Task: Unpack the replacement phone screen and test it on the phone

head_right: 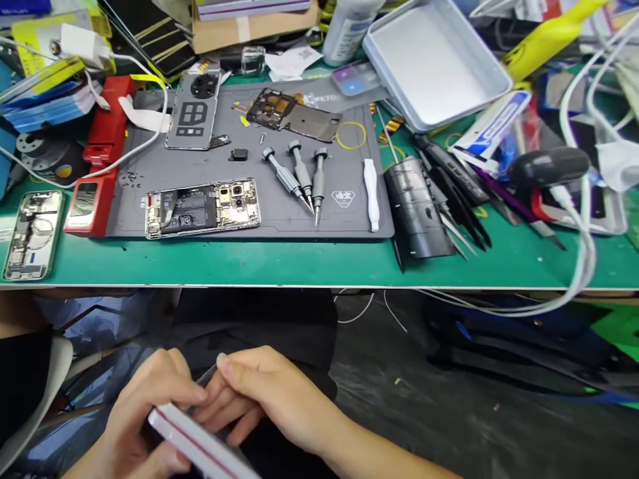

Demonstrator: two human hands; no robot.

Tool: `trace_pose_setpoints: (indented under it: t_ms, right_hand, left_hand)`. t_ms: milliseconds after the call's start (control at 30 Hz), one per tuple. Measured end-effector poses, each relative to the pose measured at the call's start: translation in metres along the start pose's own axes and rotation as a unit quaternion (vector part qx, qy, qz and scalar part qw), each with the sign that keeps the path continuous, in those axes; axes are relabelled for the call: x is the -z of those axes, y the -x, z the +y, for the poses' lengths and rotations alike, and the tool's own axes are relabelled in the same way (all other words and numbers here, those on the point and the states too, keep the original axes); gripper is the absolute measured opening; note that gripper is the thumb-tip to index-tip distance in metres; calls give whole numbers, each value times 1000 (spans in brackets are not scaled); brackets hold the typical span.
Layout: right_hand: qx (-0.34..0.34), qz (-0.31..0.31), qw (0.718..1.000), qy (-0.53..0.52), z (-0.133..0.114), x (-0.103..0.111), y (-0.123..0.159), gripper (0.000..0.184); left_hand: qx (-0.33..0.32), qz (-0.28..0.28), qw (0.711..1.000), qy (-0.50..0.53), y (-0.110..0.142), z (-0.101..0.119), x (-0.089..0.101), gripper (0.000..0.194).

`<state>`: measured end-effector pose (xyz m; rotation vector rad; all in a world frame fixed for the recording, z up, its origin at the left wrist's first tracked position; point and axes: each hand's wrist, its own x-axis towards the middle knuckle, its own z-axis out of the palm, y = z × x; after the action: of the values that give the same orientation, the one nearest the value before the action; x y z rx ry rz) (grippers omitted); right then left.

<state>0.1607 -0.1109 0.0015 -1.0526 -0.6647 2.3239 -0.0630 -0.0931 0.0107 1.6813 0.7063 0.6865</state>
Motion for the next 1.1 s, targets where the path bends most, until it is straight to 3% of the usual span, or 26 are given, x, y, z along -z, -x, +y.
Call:
trace_pose_setpoints:
  t_ms: [167, 300, 433, 567, 633, 733, 867, 967, 1033, 1100]
  right_hand:
    - [44, 57, 997, 28, 15, -14, -30, 56]
    - [60, 62, 996, 15, 15, -14, -51, 50]
    - [70, 69, 995, 12, 6, -7, -28, 49]
    - [75, 80, 989, 96, -4, -4, 8, 44]
    - [76, 102, 979, 162, -5, 0, 17, 48]
    - [76, 142, 968, 194, -1, 11, 18, 52]
    - [100, 124, 970, 182, 7, 23, 17, 55]
    - [117, 127, 967, 189, 11, 25, 21, 43]
    - [124, 183, 958, 182, 16, 28, 28, 34]
    - [142, 273, 939, 155, 22, 37, 39, 37]
  left_hand:
    - [-1, -46, 999, 12, -6, 1, -6, 33]
    - [34, -59, 998, -8, -13, -3, 1, 27]
    - [94, 12, 989, -117, -8, -6, 10, 22]
    - [148, 77, 983, -75, 2, -9, 4, 34]
    - [137, 118, 981, -64, 5, -14, -3, 31]
    - [69, 147, 981, -104, 8, -24, -10, 27]
    - [-16, 112, 982, -150, 8, -36, -9, 40]
    - [-7, 75, 986, -148, 4, -32, -2, 37]
    - [26, 44, 989, -135, 4, -25, 9, 37]
    - [67, 12, 991, -116, 9, -20, 25, 36]
